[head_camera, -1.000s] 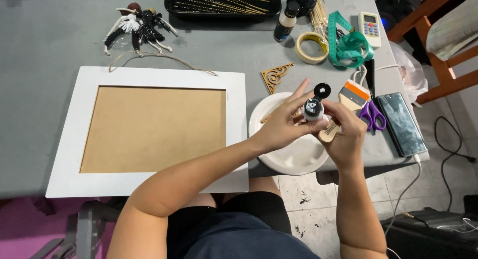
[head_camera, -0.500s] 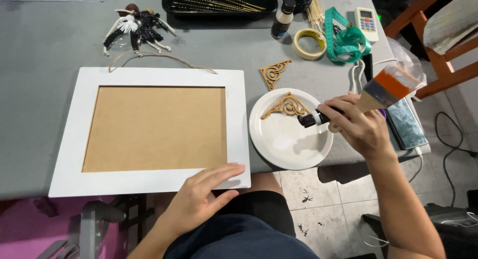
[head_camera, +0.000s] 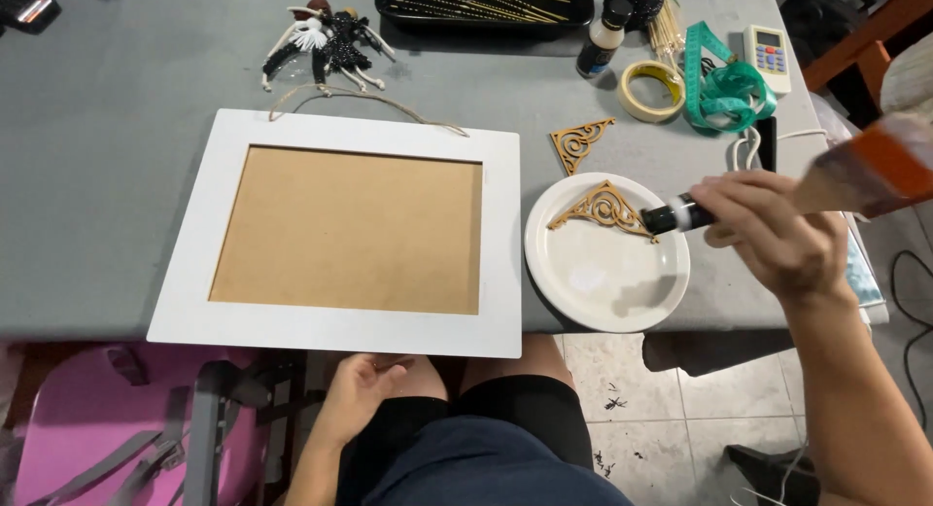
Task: Painting the outer sides and decorative elements of a wooden picture frame with white paint using a brush.
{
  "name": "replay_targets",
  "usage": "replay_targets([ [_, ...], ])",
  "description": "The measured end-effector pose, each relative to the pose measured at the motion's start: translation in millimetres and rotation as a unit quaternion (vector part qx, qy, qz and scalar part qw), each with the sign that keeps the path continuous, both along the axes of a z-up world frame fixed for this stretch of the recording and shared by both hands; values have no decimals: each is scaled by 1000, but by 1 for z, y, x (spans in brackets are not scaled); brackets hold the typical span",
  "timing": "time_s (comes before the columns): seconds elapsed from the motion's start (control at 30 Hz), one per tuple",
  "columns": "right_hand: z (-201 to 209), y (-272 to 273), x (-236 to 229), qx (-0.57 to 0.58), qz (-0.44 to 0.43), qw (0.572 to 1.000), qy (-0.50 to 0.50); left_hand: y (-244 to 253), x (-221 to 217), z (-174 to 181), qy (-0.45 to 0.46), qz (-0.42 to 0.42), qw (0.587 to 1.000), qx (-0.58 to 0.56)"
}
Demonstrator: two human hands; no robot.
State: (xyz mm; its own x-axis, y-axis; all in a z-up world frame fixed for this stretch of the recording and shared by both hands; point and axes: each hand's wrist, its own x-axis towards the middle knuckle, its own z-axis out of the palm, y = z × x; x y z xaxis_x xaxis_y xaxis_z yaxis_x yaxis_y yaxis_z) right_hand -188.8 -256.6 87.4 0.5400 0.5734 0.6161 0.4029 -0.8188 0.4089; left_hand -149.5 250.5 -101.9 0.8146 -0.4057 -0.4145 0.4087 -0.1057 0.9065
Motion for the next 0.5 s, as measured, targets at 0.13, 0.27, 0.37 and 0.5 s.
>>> replay_targets([
  [0.13, 11, 30, -7, -28, 51, 998, 34, 4, 4, 4, -17, -15, 997, -73],
  [0.27, 10, 40, -15, -44, 29, 997, 49, -1, -2, 1, 10, -8, 978, -209],
  [0.37, 9, 41, -17, -4, 24, 999, 39, 5, -5, -11, 14, 39, 972, -232],
  [0.5, 7, 43, -17, -24, 18, 999, 35, 27, 2, -3, 14, 118, 951, -286],
])
